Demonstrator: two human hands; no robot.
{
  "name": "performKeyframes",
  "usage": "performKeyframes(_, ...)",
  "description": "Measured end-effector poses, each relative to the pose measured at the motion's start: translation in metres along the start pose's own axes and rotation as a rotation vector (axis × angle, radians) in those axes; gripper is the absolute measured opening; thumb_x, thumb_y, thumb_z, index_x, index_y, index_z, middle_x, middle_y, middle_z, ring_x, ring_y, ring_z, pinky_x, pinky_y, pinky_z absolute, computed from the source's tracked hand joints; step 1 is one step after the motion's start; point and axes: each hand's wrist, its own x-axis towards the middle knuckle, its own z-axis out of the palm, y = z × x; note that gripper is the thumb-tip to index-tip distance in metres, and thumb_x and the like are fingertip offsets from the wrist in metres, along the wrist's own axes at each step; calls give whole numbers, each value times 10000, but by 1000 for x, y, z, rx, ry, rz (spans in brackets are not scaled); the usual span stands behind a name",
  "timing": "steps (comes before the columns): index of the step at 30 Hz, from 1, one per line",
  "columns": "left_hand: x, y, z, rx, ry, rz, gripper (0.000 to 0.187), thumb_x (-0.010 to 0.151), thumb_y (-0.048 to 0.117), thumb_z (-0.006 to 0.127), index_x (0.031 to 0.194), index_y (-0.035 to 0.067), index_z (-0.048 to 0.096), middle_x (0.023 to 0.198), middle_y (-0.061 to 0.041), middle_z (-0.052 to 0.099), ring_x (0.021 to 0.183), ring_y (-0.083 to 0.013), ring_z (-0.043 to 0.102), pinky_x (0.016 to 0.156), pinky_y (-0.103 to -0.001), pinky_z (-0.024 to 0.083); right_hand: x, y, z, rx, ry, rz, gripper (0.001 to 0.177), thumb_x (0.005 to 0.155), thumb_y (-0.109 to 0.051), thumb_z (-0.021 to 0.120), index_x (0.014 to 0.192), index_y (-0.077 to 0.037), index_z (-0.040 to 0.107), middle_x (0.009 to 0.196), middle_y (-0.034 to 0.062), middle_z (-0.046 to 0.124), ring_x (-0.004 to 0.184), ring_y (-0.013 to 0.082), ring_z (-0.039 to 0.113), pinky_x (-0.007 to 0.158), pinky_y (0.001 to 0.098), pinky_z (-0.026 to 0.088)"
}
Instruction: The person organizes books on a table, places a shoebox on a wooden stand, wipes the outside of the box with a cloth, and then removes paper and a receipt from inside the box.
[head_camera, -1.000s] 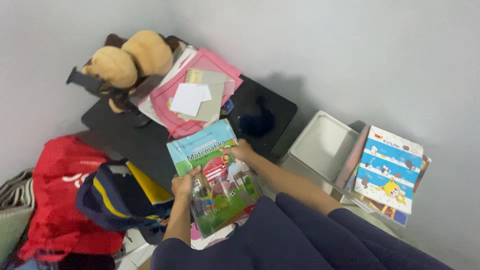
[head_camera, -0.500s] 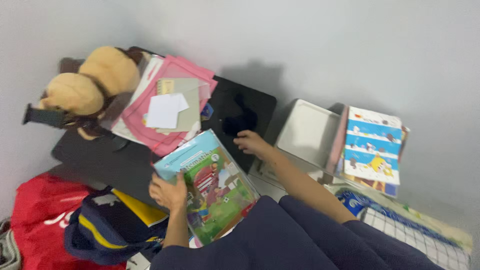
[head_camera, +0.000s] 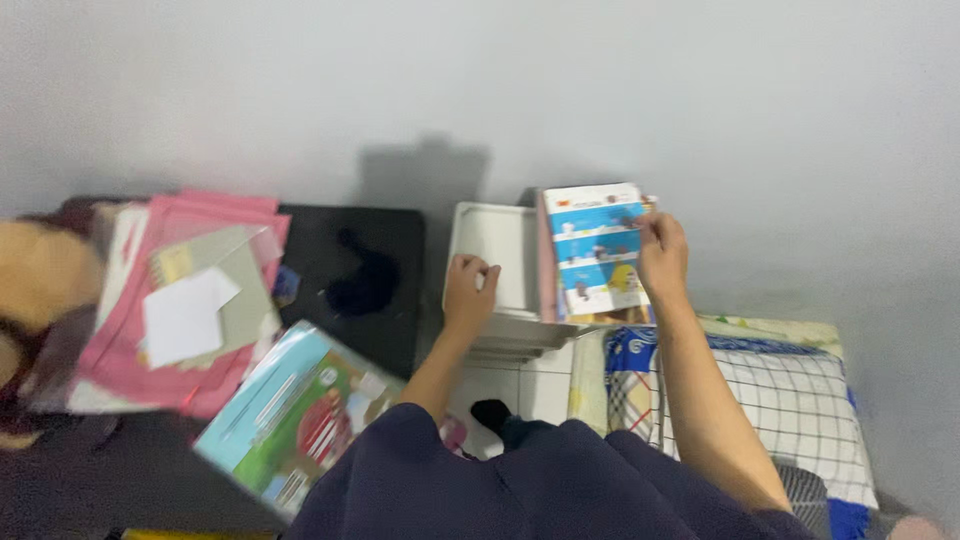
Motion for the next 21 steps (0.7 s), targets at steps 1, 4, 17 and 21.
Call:
performKeyframes(1,6,-1,27,-47,-36,57,211,928,247,713,926,47,647,1075,-137,617,1069,-344,575,931,-469,465,4,22,-18,-120,47,-37,260,963,-229,618,1017,18,680,911,123,672,787,208,617,752,365,505)
performKeyframes(4,13,-11,100,-86,-145,40,401,928,280,690,1209,24,561,1219,-219,570,1177,-408,544,1002,-492,444,10,83,-31,-235,85,30,490,881,-305,712,1192,60,612,1032,214,662,900,261,631,802,389,531)
performKeyframes(17,38,47,118,-356,-479,-477,1261,656,345,834,1601,120,31,1389,-223,589,1248,-330,626,1048,-403,493,-19,37,-30,306,-484,705,705,858,-357,729,1378,76,532,1307,249,679,1114,268,698,969,378,533)
performKeyframes(21,39,57,122,-418,-406,-481,1212,626,312,865,1599,156,160,1336,-195,650,1164,-295,684,1002,-380,538,-10,29,-36,353,-452,873,697,813,-316,751,1334,74,501,1253,304,682,1049,341,734,925,477,592)
